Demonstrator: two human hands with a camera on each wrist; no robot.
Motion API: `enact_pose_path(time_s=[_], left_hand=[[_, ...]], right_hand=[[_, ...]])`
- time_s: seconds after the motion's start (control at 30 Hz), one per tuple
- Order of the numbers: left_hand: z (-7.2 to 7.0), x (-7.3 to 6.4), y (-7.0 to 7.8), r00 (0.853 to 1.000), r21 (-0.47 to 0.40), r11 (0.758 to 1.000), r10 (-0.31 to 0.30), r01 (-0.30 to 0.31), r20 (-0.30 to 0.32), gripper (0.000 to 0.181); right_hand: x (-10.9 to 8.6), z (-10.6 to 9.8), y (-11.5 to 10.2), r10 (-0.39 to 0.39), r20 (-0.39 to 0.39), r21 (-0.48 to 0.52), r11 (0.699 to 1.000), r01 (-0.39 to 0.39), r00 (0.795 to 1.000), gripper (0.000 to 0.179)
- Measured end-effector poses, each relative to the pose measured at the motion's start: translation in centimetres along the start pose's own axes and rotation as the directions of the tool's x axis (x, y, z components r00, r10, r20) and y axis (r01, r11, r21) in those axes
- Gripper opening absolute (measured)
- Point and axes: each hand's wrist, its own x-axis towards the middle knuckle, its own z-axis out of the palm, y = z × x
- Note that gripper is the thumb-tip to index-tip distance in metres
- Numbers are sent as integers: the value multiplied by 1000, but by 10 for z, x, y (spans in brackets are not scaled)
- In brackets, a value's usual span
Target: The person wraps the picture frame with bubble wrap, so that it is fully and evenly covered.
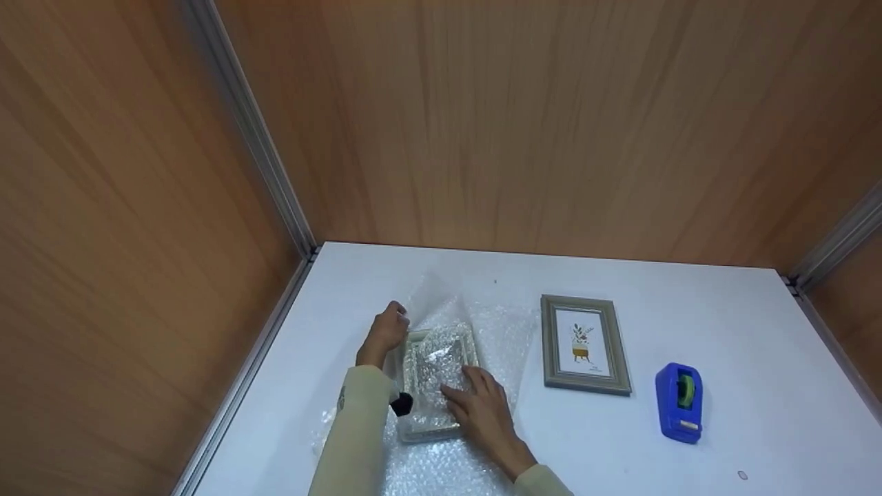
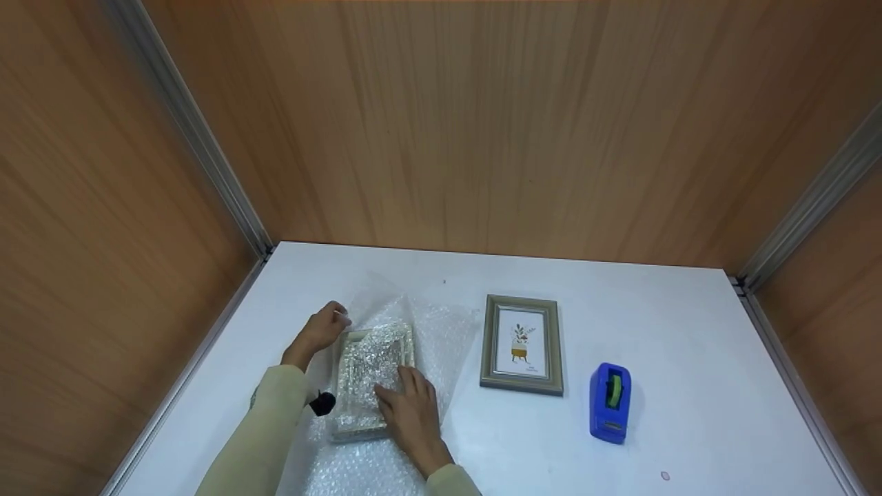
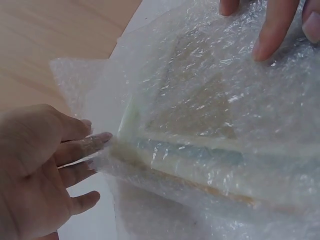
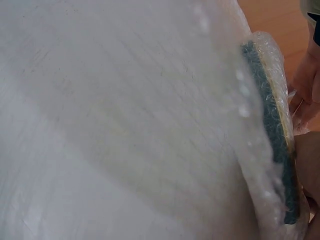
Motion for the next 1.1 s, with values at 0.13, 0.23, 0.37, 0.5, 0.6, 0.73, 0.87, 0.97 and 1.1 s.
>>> enact_pose_path(time_s=[0.13, 0.23, 0.37, 0.5, 0.6, 0.73, 0.87, 0.97, 1.1], left_hand=[[4, 3, 6, 999, 79, 996, 36, -34, -33, 36], [6, 3, 11, 995, 129, 990, 64, -55, -70, 26], [8, 3, 19, 989, 151, 985, 102, -85, -108, 19], [11, 4, 28, 982, 194, 974, 142, -116, -126, 26], [12, 5, 32, 977, 257, 958, 168, -130, -130, 27], [12, 5, 37, 970, 270, 950, 201, -159, -139, 19], [12, 5, 41, 970, 228, 959, 200, -166, -136, 16], [12, 5, 43, 971, 238, 958, 198, -162, -137, 24], [10, 4, 44, 966, 248, 953, 213, -172, -149, 21]], right_hand=[[0, 1, 1, -8, -23, -4, 1000, 8, 1000, 24], [0, 0, 1, -8, -20, -8, 1000, 8, 1000, 24], [0, -1, 0, 3, 3, -4, 1000, -3, 1000, 25], [0, -1, -1, 28, 42, -16, 1000, -27, 999, 25], [0, -1, -2, 45, 71, -19, 999, -44, 996, 26], [1, 0, -3, 46, 86, -16, 999, -44, 995, 26], [1, 0, -3, 33, 76, -20, 999, -31, 997, 26], [1, 0, -3, 32, 70, -11, 999, -31, 997, 26], [2, 1, -4, 25, 61, -1, 1000, -25, 998, 26]])
